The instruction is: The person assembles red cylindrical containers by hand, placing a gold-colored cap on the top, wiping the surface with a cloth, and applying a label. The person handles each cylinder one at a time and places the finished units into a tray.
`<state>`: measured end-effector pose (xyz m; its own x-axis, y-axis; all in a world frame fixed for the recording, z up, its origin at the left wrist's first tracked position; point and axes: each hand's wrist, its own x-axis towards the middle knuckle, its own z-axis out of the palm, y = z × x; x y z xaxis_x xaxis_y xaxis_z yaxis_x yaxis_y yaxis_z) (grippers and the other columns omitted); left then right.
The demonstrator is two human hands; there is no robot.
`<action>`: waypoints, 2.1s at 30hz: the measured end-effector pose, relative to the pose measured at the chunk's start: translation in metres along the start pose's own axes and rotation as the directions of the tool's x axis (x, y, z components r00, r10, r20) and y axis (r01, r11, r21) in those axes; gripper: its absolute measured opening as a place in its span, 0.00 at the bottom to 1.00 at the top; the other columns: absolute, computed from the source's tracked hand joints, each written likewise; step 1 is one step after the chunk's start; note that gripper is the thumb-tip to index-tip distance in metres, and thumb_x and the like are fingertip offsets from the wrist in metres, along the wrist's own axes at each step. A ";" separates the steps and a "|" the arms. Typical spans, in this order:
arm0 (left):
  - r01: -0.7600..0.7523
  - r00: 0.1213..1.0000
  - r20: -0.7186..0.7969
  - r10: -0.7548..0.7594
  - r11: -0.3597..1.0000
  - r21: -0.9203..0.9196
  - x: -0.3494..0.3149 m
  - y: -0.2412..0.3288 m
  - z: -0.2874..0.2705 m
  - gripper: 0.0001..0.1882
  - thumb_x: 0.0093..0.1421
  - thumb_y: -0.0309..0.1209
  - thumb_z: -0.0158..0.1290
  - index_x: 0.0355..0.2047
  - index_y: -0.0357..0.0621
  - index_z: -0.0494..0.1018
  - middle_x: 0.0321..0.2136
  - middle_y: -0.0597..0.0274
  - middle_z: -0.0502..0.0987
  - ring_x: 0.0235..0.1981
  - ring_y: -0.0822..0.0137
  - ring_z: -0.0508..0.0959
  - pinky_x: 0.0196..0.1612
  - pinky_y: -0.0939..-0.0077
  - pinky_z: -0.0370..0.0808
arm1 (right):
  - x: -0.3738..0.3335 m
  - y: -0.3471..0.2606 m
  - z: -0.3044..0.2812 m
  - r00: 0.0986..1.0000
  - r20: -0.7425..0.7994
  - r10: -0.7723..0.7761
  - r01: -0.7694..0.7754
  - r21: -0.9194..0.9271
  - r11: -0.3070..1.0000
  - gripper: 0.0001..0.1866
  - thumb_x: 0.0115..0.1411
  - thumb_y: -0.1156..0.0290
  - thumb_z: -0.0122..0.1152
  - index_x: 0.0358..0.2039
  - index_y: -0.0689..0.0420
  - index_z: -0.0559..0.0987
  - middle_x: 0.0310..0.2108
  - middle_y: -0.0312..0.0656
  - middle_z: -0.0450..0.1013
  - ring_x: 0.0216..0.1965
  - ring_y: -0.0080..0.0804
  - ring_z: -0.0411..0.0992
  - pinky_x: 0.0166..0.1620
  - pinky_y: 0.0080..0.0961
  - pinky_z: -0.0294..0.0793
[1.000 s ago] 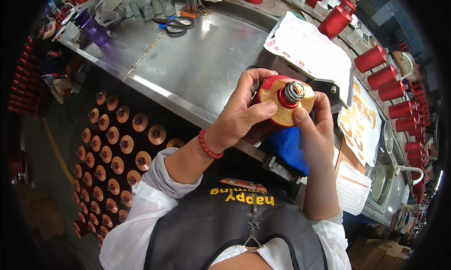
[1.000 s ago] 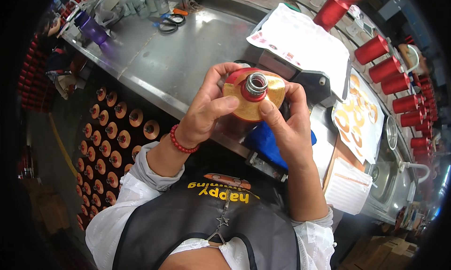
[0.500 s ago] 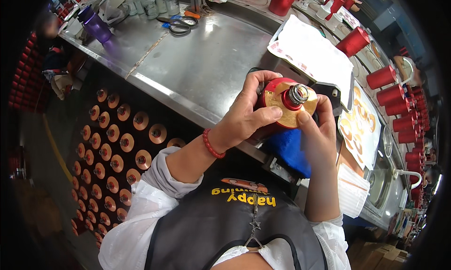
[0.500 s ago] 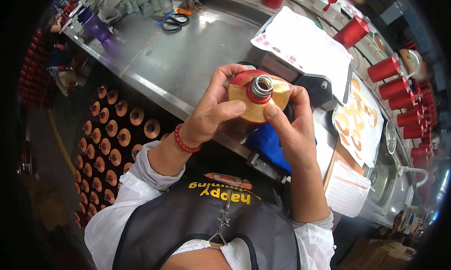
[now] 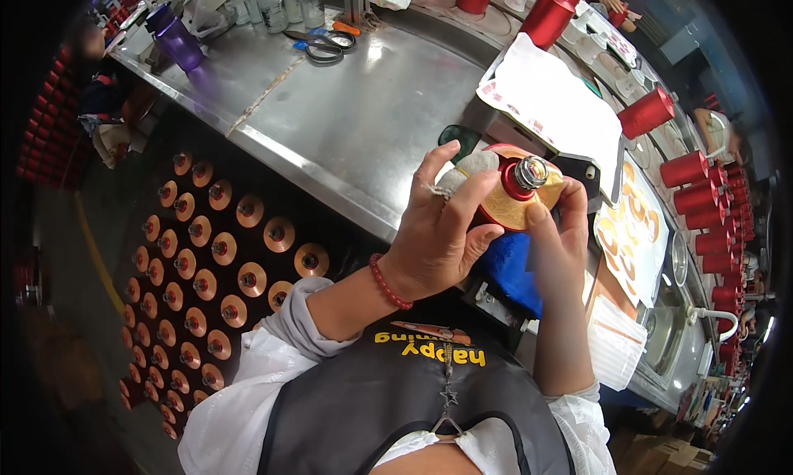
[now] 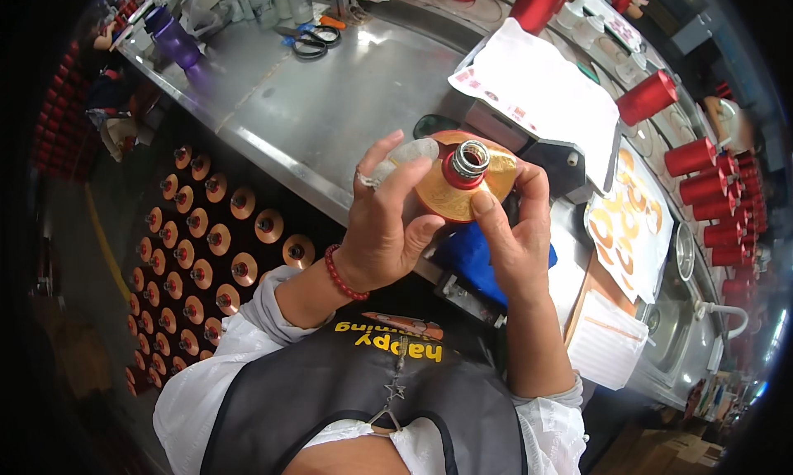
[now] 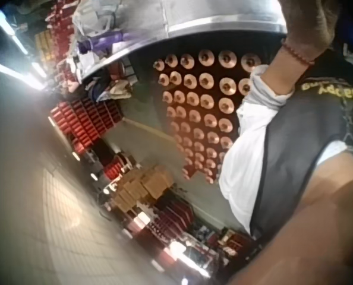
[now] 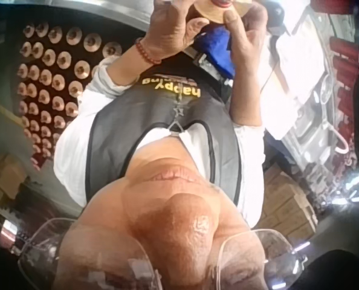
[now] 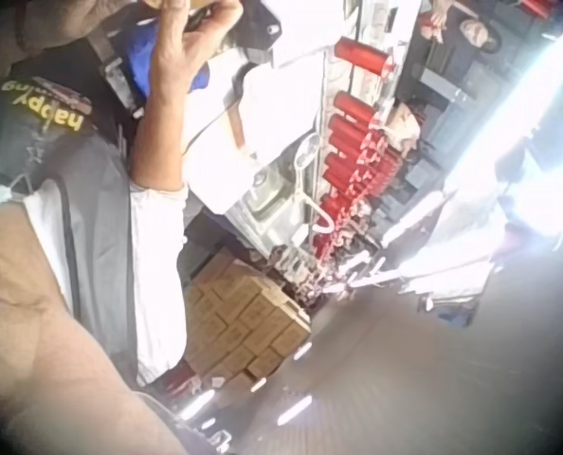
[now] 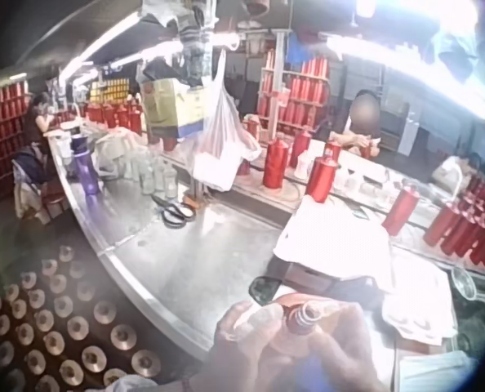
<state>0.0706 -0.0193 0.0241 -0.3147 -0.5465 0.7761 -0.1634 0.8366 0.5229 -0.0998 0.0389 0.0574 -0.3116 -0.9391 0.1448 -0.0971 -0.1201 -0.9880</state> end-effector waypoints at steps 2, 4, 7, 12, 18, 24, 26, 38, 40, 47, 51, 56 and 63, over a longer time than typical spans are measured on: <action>0.009 1.000 0.012 -0.010 0.997 0.073 -0.004 0.010 0.004 0.30 0.63 0.30 0.57 0.63 0.43 0.61 0.53 0.38 0.71 0.62 0.32 0.62 0.64 0.46 0.61 | 0.000 0.003 -0.001 1.000 -0.010 -0.011 0.011 -0.004 1.000 0.22 0.63 0.69 0.63 0.54 0.57 0.67 0.50 0.38 0.70 0.52 0.24 0.67 0.59 0.26 0.66; 0.019 0.999 -0.038 -0.017 0.998 0.055 -0.010 0.026 0.014 0.29 0.59 0.22 0.57 0.60 0.43 0.62 0.53 0.36 0.70 0.60 0.31 0.66 0.66 0.42 0.60 | 0.000 0.004 0.003 1.000 -0.006 -0.017 0.017 0.019 1.000 0.22 0.64 0.67 0.63 0.55 0.60 0.68 0.49 0.38 0.70 0.51 0.24 0.65 0.59 0.26 0.62; -0.017 1.000 0.018 0.017 0.999 -0.035 -0.009 0.013 0.018 0.29 0.57 0.20 0.57 0.58 0.50 0.64 0.54 0.38 0.69 0.58 0.32 0.68 0.65 0.39 0.61 | 0.002 0.002 0.010 0.998 -0.054 -0.029 0.032 0.054 0.998 0.24 0.64 0.67 0.63 0.57 0.60 0.68 0.49 0.39 0.70 0.52 0.26 0.66 0.59 0.26 0.63; -0.004 0.999 -0.041 0.007 0.996 0.085 -0.013 0.010 0.030 0.26 0.60 0.23 0.56 0.56 0.60 0.64 0.55 0.39 0.67 0.58 0.33 0.68 0.64 0.35 0.61 | 0.006 0.008 0.008 0.988 -0.059 -0.144 0.135 -0.137 0.981 0.25 0.62 0.66 0.66 0.56 0.62 0.70 0.47 0.39 0.68 0.51 0.28 0.67 0.58 0.27 0.64; -0.052 0.998 0.045 0.054 0.998 -0.025 -0.018 0.001 0.034 0.25 0.58 0.21 0.59 0.50 0.55 0.62 0.57 0.34 0.61 0.60 0.29 0.63 0.64 0.37 0.63 | 0.009 -0.001 -0.008 1.000 0.007 0.005 -0.005 0.018 1.000 0.20 0.63 0.68 0.61 0.53 0.62 0.71 0.48 0.39 0.67 0.54 0.27 0.64 0.61 0.27 0.60; -0.065 0.997 0.034 0.064 0.998 0.009 -0.025 0.004 0.032 0.24 0.58 0.22 0.60 0.49 0.54 0.61 0.56 0.32 0.62 0.61 0.27 0.62 0.63 0.38 0.64 | 0.014 -0.004 -0.009 0.998 0.055 -0.031 0.022 0.159 0.987 0.14 0.65 0.69 0.62 0.47 0.61 0.72 0.54 0.43 0.71 0.57 0.29 0.66 0.62 0.29 0.62; -0.065 0.996 0.053 0.065 0.998 -0.004 -0.023 0.003 0.031 0.21 0.59 0.24 0.60 0.47 0.52 0.63 0.57 0.31 0.61 0.62 0.26 0.61 0.63 0.37 0.64 | 0.016 -0.001 -0.009 0.997 0.048 -0.062 0.052 0.187 0.981 0.13 0.66 0.69 0.62 0.46 0.62 0.73 0.54 0.44 0.71 0.55 0.28 0.67 0.61 0.28 0.63; -0.032 0.999 0.045 0.029 0.998 0.062 -0.027 0.018 0.043 0.23 0.57 0.25 0.59 0.51 0.60 0.66 0.60 0.20 0.55 0.63 0.20 0.56 0.61 0.28 0.60 | 0.007 0.007 0.002 0.979 -0.096 -0.178 0.169 -0.098 0.981 0.16 0.65 0.70 0.61 0.51 0.63 0.75 0.43 0.39 0.67 0.47 0.27 0.67 0.55 0.23 0.65; 0.009 0.999 0.049 -0.006 0.998 -0.059 -0.021 0.021 0.034 0.20 0.61 0.28 0.59 0.51 0.56 0.66 0.61 0.19 0.54 0.65 0.21 0.55 0.63 0.33 0.60 | 0.005 0.002 0.001 0.983 -0.087 -0.163 0.150 -0.135 0.979 0.18 0.64 0.70 0.62 0.52 0.63 0.75 0.42 0.39 0.67 0.47 0.28 0.67 0.56 0.25 0.64; -0.043 0.998 0.046 0.051 0.986 -0.160 -0.016 0.008 0.024 0.16 0.65 0.32 0.56 0.50 0.48 0.63 0.60 0.33 0.62 0.67 0.25 0.54 0.65 0.38 0.58 | 0.013 -0.004 -0.013 0.993 0.069 -0.092 0.091 0.012 0.996 0.18 0.63 0.68 0.64 0.50 0.61 0.74 0.53 0.41 0.70 0.56 0.29 0.66 0.62 0.29 0.61; -0.048 0.999 0.014 0.050 0.994 -0.097 -0.022 0.011 0.034 0.17 0.65 0.32 0.57 0.49 0.47 0.63 0.58 0.38 0.66 0.66 0.25 0.54 0.66 0.36 0.56 | 0.016 -0.004 -0.015 0.995 0.091 -0.035 0.025 0.112 0.993 0.16 0.65 0.69 0.62 0.50 0.60 0.73 0.55 0.43 0.71 0.58 0.30 0.66 0.63 0.30 0.62; -0.022 0.997 0.069 0.032 0.990 -0.138 -0.015 0.011 0.028 0.19 0.63 0.31 0.58 0.50 0.47 0.62 0.58 0.38 0.65 0.65 0.23 0.54 0.64 0.33 0.58 | 0.015 0.001 -0.014 0.998 0.058 -0.036 0.025 0.181 0.983 0.14 0.67 0.73 0.57 0.52 0.61 0.74 0.51 0.40 0.72 0.56 0.27 0.67 0.60 0.27 0.65; 0.012 1.000 0.018 -0.012 0.999 0.031 -0.019 0.026 0.048 0.22 0.59 0.29 0.61 0.51 0.56 0.64 0.61 0.29 0.58 0.63 0.17 0.53 0.61 0.26 0.58 | 0.012 0.008 -0.007 0.994 -0.031 -0.106 0.108 0.057 0.993 0.16 0.67 0.73 0.56 0.54 0.63 0.76 0.48 0.40 0.69 0.50 0.26 0.68 0.56 0.24 0.66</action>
<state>0.0271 0.0146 0.0057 -0.3295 -0.5561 0.7630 -0.1963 0.8309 0.5207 -0.1107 0.0286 0.0518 -0.3287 -0.9106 0.2505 -0.0759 -0.2389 -0.9681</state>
